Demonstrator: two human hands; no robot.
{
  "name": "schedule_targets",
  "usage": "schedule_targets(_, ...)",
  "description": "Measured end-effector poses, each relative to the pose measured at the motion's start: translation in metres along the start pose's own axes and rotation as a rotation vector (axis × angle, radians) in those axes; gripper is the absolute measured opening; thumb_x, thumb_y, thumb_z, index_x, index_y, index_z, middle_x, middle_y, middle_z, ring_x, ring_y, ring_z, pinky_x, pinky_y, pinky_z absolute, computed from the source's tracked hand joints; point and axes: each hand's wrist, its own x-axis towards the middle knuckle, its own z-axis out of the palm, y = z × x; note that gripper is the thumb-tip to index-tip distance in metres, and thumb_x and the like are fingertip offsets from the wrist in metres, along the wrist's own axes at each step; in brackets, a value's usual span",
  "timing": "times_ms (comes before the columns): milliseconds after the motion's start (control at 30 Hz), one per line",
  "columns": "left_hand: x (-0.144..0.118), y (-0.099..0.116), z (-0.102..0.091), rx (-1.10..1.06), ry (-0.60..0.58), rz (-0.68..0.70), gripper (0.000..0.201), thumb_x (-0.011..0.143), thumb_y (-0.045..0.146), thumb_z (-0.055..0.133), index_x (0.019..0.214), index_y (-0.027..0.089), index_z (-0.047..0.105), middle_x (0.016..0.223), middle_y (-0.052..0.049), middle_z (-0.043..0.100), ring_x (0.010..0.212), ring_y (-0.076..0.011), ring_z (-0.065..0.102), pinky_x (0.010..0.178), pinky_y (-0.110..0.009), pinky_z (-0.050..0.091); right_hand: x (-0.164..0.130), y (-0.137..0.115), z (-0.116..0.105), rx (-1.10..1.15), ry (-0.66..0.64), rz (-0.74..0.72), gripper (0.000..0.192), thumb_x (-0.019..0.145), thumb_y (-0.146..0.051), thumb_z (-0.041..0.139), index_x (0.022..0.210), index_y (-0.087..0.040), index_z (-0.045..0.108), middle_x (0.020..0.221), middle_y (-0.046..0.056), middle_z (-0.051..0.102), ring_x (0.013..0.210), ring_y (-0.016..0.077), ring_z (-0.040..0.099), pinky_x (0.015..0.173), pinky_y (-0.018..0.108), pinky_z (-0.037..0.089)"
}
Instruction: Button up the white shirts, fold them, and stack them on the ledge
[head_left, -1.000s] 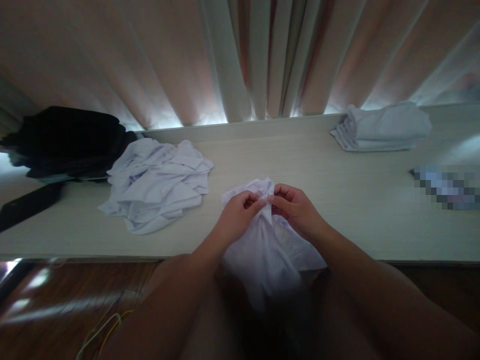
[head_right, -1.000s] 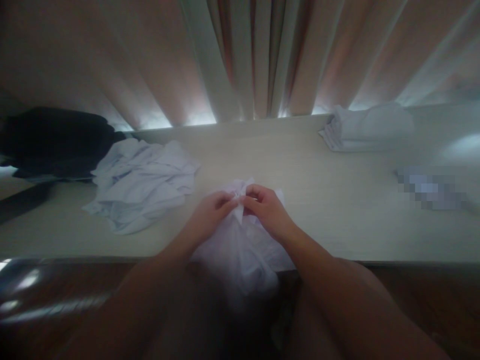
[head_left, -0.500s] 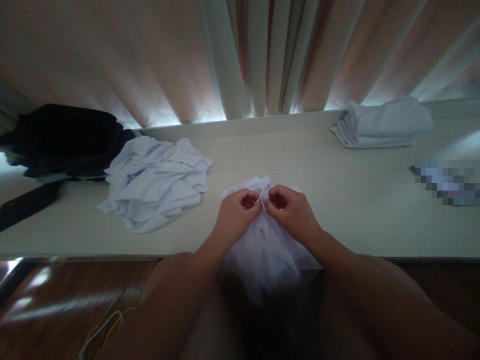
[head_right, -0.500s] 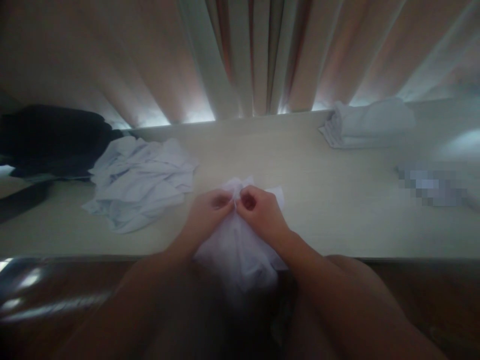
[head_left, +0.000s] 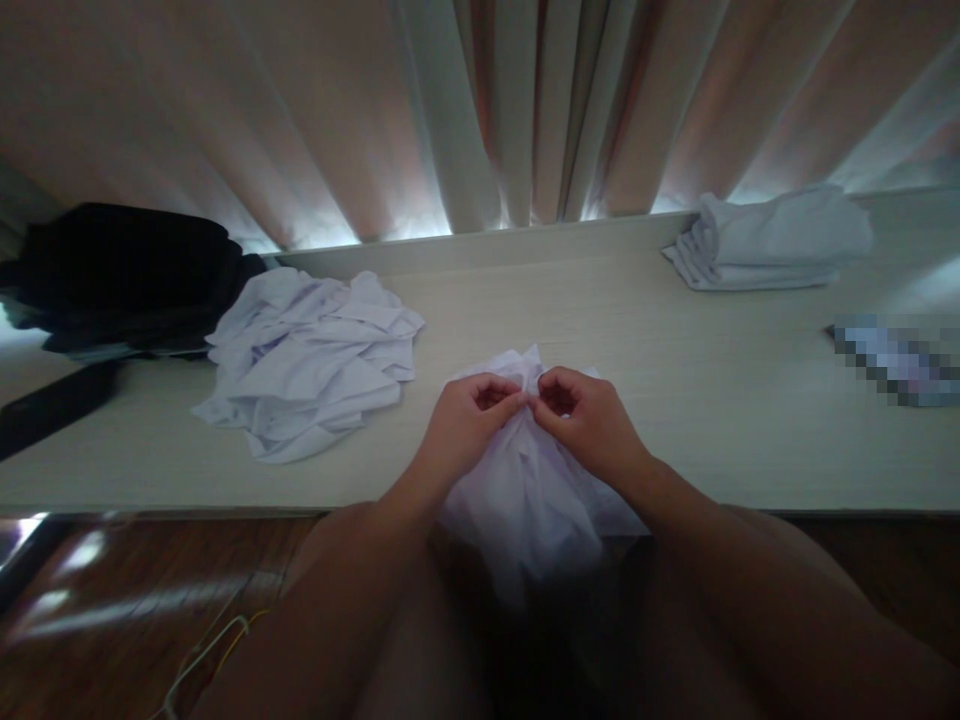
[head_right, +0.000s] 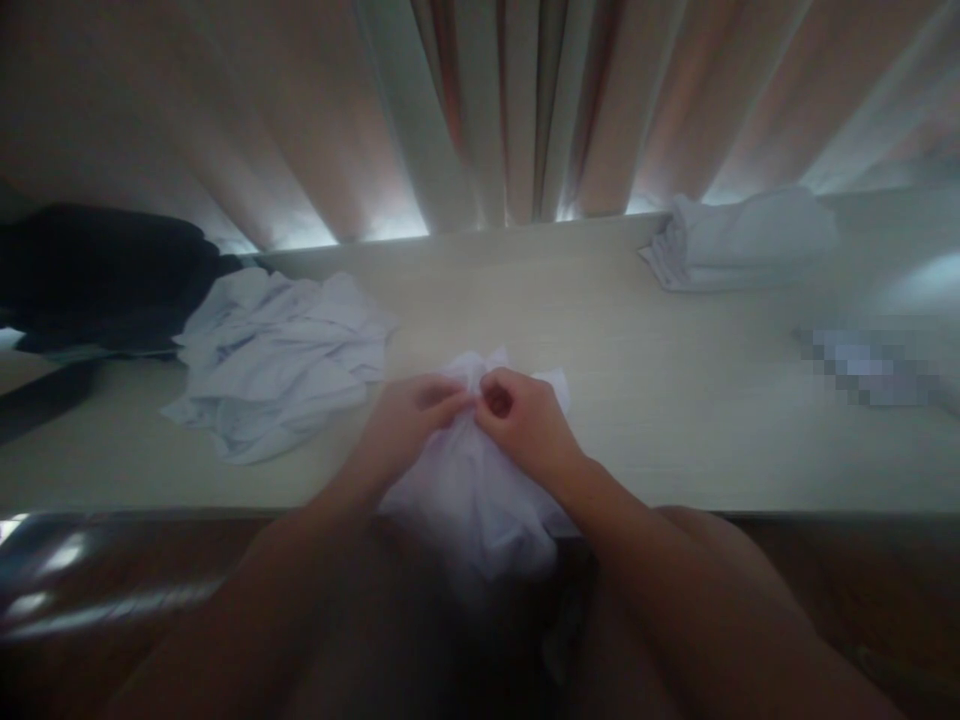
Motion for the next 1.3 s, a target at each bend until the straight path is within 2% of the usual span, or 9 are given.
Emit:
schedule_targets(233, 0.000, -0.003, 0.002, -0.071, 0.018, -0.046, 0.020, 0.082, 0.032, 0.066, 0.071, 0.015, 0.068, 0.062, 0.002, 0.058, 0.056, -0.0100, 0.048, 0.054, -0.022, 0.038, 0.000, 0.003, 0.002, -0.016, 0.054, -0.044, 0.005, 0.081, -0.023, 0.065, 0.079, -0.020, 0.061, 0.071, 0.000, 0.064, 0.062, 0.0136, 0.057, 0.062, 0.026, 0.044)
schedule_targets(633, -0.001, -0.005, 0.005, -0.090, 0.071, -0.030, 0.019, 0.079, 0.031, 0.070, 0.068, 0.015, 0.067, 0.059, 0.003, 0.058, 0.053, -0.0094, 0.048, 0.053, -0.022, 0.038, -0.002, 0.001, 0.001, 0.042, 0.071, -0.066, 0.002, 0.081, -0.020, 0.064, 0.079, -0.019, 0.064, 0.072, 0.000, 0.065, 0.063, 0.0139, 0.059, 0.062, 0.026, 0.045)
schedule_targets(800, 0.000, -0.008, 0.006, -0.108, 0.089, -0.055, 0.019, 0.078, 0.031, 0.070, 0.069, 0.015, 0.067, 0.058, 0.003, 0.058, 0.053, -0.0098, 0.048, 0.051, -0.022, 0.037, -0.002, 0.003, -0.001, 0.064, 0.075, -0.077, 0.017, 0.082, -0.012, 0.054, 0.085, -0.019, 0.069, 0.071, 0.000, 0.067, 0.063, 0.0141, 0.060, 0.061, 0.026, 0.044)
schedule_targets(1033, 0.003, -0.013, 0.006, -0.119, 0.086, -0.035, 0.018, 0.079, 0.030, 0.070, 0.069, 0.014, 0.068, 0.059, 0.003, 0.059, 0.054, -0.0093, 0.049, 0.053, -0.021, 0.038, -0.002, 0.008, 0.002, 0.113, 0.077, -0.069, 0.011, 0.082, -0.019, 0.066, 0.092, -0.020, 0.072, 0.083, 0.002, 0.075, 0.073, 0.0169, 0.070, 0.070, 0.028, 0.053)
schedule_targets(1300, 0.002, -0.009, 0.004, -0.047, 0.099, 0.009, 0.019, 0.080, 0.029, 0.069, 0.066, 0.015, 0.069, 0.059, 0.002, 0.061, 0.056, -0.0108, 0.052, 0.056, -0.022, 0.040, -0.002, 0.007, 0.004, 0.077, 0.129, -0.082, 0.008, 0.082, -0.022, 0.072, 0.090, -0.022, 0.073, 0.083, 0.000, 0.076, 0.074, 0.0164, 0.072, 0.071, 0.028, 0.055)
